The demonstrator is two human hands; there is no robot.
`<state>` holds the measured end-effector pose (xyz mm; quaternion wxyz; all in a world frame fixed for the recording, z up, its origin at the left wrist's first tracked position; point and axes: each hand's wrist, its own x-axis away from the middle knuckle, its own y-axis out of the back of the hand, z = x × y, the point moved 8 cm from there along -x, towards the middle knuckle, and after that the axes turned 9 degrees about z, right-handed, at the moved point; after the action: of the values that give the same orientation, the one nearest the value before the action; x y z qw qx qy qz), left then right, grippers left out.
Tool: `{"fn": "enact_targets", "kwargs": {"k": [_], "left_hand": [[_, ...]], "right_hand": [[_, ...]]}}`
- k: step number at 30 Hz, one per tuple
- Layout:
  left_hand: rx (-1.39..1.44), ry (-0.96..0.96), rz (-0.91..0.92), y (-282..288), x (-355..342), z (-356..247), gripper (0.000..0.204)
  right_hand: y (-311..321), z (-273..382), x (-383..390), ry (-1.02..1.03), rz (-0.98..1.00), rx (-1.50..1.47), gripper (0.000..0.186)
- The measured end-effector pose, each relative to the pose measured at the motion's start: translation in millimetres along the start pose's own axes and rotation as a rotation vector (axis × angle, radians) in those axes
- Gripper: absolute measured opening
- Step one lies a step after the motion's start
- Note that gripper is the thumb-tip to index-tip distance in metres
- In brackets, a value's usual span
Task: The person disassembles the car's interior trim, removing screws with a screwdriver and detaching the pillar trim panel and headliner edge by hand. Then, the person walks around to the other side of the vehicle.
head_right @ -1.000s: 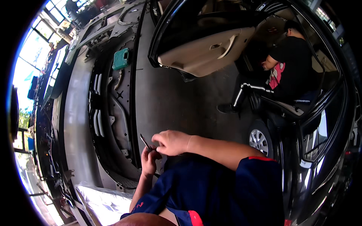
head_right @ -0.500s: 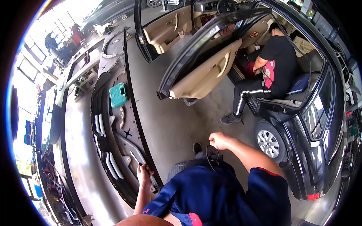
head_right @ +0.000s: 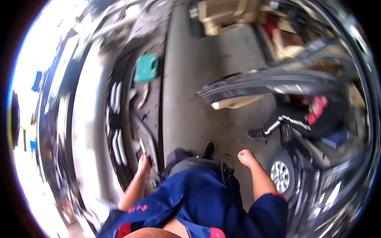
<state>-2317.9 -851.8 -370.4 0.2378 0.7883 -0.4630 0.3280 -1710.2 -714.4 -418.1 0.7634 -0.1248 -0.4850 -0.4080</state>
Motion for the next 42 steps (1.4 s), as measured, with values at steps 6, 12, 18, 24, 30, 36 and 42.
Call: {"fn": "enact_targets", "kwargs": {"k": [6,12,18,24,30,36,42], "left_hand": [[-0.291,0.132,-0.042,24.8,-62.2,-15.4,0.030],[-0.418,0.195,-0.086,90.8,-176.4,41.9,0.041],[-0.846,0.201,-0.110,104.9,-219.0,-15.5,0.054],[-0.969,0.239,-0.041,102.6,-263.0,-23.5,0.053],[-1.032,0.369,0.030,108.5,-281.5,-1.8,0.049],[-1.028,0.538,0.200,62.3,-262.2,-7.5,0.043],[-1.167,0.538,0.148,63.5,-241.0,12.3,0.042]], "right_hand": [[-29.4,47.6,-2.8,0.039,0.017,-0.257,0.025],[-77.0,89.9,6.1,-0.059,0.139,-0.004,0.024],[-89.6,188.3,12.7,-0.151,0.054,-0.087,0.028],[-95.3,225.2,12.6,-0.169,0.025,-0.067,0.029],[-107.4,192.3,22.1,-0.151,0.013,-0.119,0.031],[-118.2,144.9,49.0,-0.122,-0.003,-0.165,0.029],[-114.5,84.8,81.4,-0.143,0.000,-0.101,0.032]]}}
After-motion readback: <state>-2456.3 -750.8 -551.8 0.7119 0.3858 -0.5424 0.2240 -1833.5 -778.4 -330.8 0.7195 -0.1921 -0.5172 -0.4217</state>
